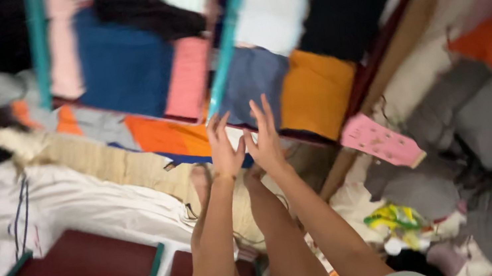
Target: The person picks up several garments from a bed, including an orange shirt, a striped shirt, and a white garment, folds each item by hand on the bed, and places them into open storage drawers.
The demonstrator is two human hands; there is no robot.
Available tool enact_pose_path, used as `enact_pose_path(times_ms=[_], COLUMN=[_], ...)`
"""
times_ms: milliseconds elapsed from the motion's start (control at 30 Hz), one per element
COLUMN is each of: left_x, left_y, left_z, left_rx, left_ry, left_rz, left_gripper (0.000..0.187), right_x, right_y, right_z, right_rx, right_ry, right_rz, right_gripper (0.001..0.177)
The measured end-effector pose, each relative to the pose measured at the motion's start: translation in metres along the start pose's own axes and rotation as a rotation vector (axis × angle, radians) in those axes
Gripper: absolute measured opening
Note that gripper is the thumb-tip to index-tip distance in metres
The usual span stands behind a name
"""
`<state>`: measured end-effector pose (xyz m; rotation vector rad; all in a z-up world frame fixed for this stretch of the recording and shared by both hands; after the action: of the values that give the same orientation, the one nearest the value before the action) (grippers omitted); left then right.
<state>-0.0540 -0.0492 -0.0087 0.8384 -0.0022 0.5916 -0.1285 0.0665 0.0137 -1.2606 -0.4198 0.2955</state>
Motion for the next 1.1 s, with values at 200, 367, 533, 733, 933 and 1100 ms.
enact_pose_path(times_ms=[200,367,533,733,933,1100], left_x=[0.051,0.081,0.098,0.091,0.06,0.015], left_y=[-0.062,-0.115,-0.155,-0.184,-0.216,-0.265], left_z=[0.127,0.212,0.303,0.404,0.464,0.486], left_rx=[0.057,0.191,0.22,0.203,0.186,0.166], left_ry=[0.268,0.377,0.434,0.388,0.413,0.364], left_rz=[0.145,0.252,0.239,0.249,0.219,0.256], left_gripper=[0.077,0.075,0.075,0.075,0.071,0.072], right_x=[0.017,0.037,0.056,0.049,-0.015,-0.095], right_y=[-0.073,-0.108,-0.136,-0.181,-0.191,-0.133], right_z=[-0.093,-0.187,-0.299,-0.407,-0.466,-0.496], right_rx=[-0.066,0.007,-0.216,-0.537,-0.562,-0.534], right_ry=[-0.234,-0.372,-0.446,-0.525,-0.517,-0.427], right_rz=[0.028,-0.014,-0.148,-0.225,-0.353,-0.473], right_gripper=[0.061,0.052,0.054,0.047,0.043,0.042])
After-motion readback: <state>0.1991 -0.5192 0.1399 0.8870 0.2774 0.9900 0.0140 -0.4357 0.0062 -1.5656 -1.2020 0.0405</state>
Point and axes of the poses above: each hand's wrist, its own x-axis away from the middle knuckle, its own z-axis out of the back of the hand, y = z × x, the point moved 8 cm from there along -x, towards the middle knuckle, and after that the axes turned 12 degrees about -x, right-handed, at the moved point
